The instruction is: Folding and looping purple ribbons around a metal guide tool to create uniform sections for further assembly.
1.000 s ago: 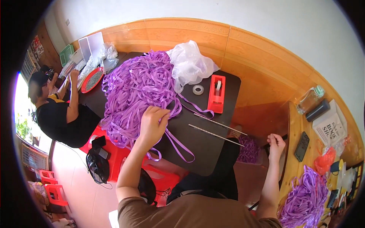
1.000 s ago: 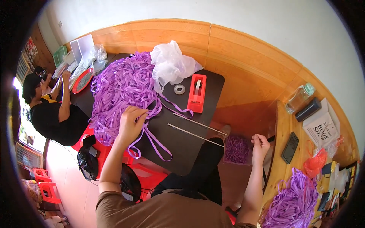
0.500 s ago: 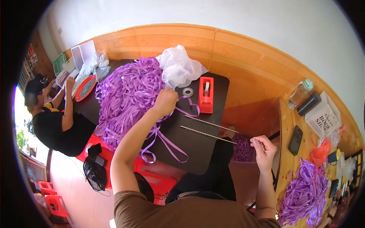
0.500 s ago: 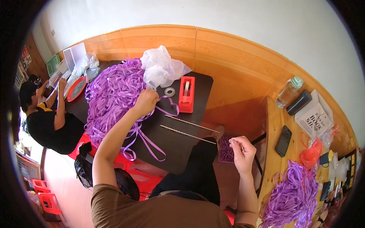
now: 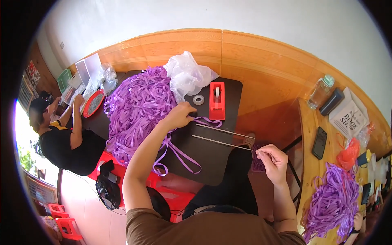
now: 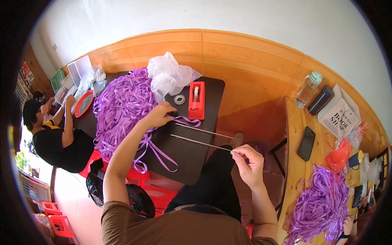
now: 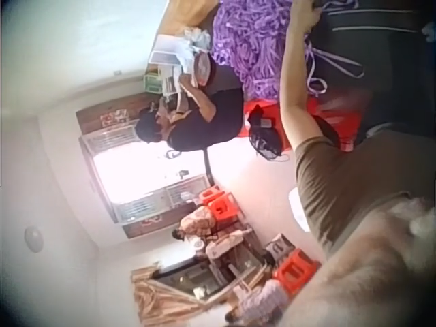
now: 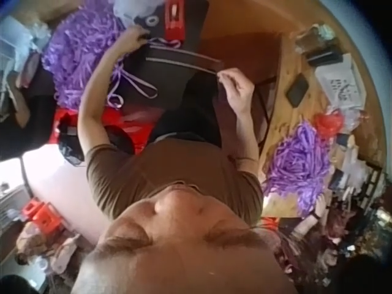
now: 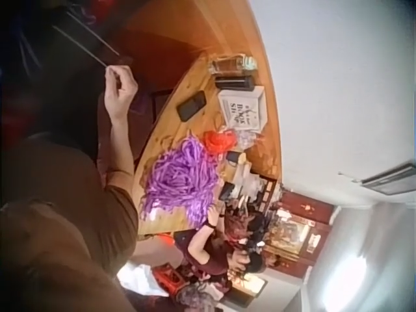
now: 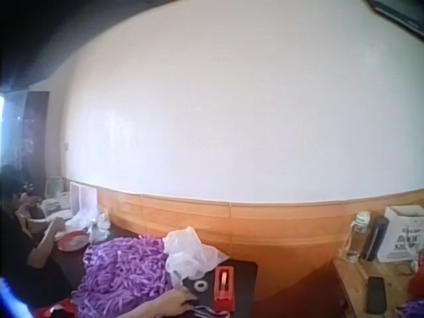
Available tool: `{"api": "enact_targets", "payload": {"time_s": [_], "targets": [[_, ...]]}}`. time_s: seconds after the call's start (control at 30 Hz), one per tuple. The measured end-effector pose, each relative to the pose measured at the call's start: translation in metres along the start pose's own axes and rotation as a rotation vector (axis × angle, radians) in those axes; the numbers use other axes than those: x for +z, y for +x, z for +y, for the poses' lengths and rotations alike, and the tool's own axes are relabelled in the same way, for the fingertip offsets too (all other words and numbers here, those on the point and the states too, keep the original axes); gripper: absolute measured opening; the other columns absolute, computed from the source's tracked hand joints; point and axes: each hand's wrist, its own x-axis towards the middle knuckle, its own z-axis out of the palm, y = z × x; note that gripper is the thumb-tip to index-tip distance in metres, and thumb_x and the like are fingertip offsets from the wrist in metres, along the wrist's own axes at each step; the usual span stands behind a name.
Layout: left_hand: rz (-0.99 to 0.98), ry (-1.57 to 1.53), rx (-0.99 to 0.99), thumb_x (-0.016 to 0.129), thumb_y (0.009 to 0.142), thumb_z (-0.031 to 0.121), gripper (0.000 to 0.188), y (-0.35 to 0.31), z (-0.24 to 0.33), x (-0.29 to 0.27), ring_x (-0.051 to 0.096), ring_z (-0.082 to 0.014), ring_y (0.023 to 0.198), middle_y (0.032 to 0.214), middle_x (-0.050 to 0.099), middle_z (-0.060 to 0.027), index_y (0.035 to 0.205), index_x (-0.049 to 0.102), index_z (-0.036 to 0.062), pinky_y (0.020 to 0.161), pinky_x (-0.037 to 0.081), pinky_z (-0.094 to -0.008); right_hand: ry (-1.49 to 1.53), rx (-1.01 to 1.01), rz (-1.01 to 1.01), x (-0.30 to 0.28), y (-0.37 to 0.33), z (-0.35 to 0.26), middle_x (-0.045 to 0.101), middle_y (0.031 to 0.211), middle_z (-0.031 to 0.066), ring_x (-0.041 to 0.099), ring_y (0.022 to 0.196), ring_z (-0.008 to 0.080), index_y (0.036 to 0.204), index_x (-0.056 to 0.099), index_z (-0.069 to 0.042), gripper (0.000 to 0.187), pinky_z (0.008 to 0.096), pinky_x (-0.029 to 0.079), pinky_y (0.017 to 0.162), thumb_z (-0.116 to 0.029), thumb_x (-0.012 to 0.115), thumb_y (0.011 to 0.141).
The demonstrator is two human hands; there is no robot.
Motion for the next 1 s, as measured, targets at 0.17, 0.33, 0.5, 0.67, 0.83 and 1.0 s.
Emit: {"api": "enact_targets", "payload": {"time_s": [0.17, 0.33, 0.5, 0.67, 0.83, 1.0], "targets": [[-0.012, 0.164, 0.046, 0.068, 0.068, 0.004, 0.015, 0.002, 0.001, 0.003, 0.058, -0.0327, 0.089, 0.086, 0.06, -0.0141, 0.083, 0.066, 0.0016, 0.078, 0.047, -0.039, -0.018, 0.021, -0.008, -0.005, -0.009, 0.004, 0.061, 0.078, 0.0069, 0.055, 0.066, 0.009, 0.085, 0.062, 0.003, 0.004, 0.0205, 0.043, 0.061, 0.005, 0.059, 0.084], [0.174, -0.243, -0.14, 0.063, 0.077, 0.001, 0.006, 0.008, 0.004, -0.016, 0.062, -0.0241, 0.064, 0.071, 0.064, -0.0108, 0.081, 0.059, 0.0002, 0.059, 0.048, -0.0296, -0.017, 0.015, -0.033, -0.006, -0.01, 0.0, 0.062, 0.082, 0.0083, 0.057, 0.068, 0.0091, 0.086, 0.063, 0.005, 0.006, 0.0201, 0.045, 0.063, 0.007, 0.058, 0.084], [0.176, -0.757, -0.066, 0.062, 0.083, -0.001, 0.006, 0.034, 0.145, -0.105, 0.061, -0.0094, 0.069, 0.078, 0.067, -0.0061, 0.088, 0.06, -0.0009, 0.059, 0.047, -0.0231, 0.002, 0.017, 0.017, -0.005, -0.007, -0.011, 0.062, 0.08, 0.0063, 0.055, 0.068, 0.0095, 0.088, 0.063, 0.003, 0.007, 0.0213, 0.042, 0.062, 0.005, 0.061, 0.082], [0.075, -0.403, 0.537, 0.068, 0.077, 0.002, 0.009, 0.024, 0.266, -0.129, 0.064, -0.0224, 0.065, 0.077, 0.066, -0.008, 0.086, 0.065, 0.0016, 0.056, 0.048, -0.028, 0.217, -0.167, 0.114, -0.004, 0.005, -0.043, 0.056, 0.115, 0.0146, 0.056, 0.096, 0.0176, 0.118, 0.052, 0.004, 0.049, 0.0245, 0.043, 0.077, 0.001, 0.07, 0.073], [0.0, -0.583, 0.673, 0.065, 0.078, -0.001, 0.014, 0.027, 0.298, -0.094, 0.064, -0.0257, 0.068, 0.081, 0.065, -0.0123, 0.092, 0.065, 0.0, 0.059, 0.05, -0.0291, 0.581, -0.089, 0.035, -0.007, 0.013, -0.091, 0.055, 0.118, 0.0183, 0.059, 0.1, 0.0232, 0.13, 0.039, 0.008, 0.073, 0.0345, 0.048, 0.087, 0.007, 0.073, 0.065], [-0.328, -1.155, -0.087, 0.062, 0.083, -0.002, 0.018, 0.009, 0.268, -0.04, 0.06, -0.0097, 0.063, 0.078, 0.065, -0.0078, 0.101, 0.063, -0.0045, 0.055, 0.048, -0.0231, 0.093, -0.135, -0.074, -0.043, -0.007, -0.052, 0.061, 0.089, 0.0094, 0.058, 0.074, 0.012, 0.116, 0.054, 0.006, 0.047, 0.0224, 0.044, 0.066, 0.011, 0.067, 0.071]]}}
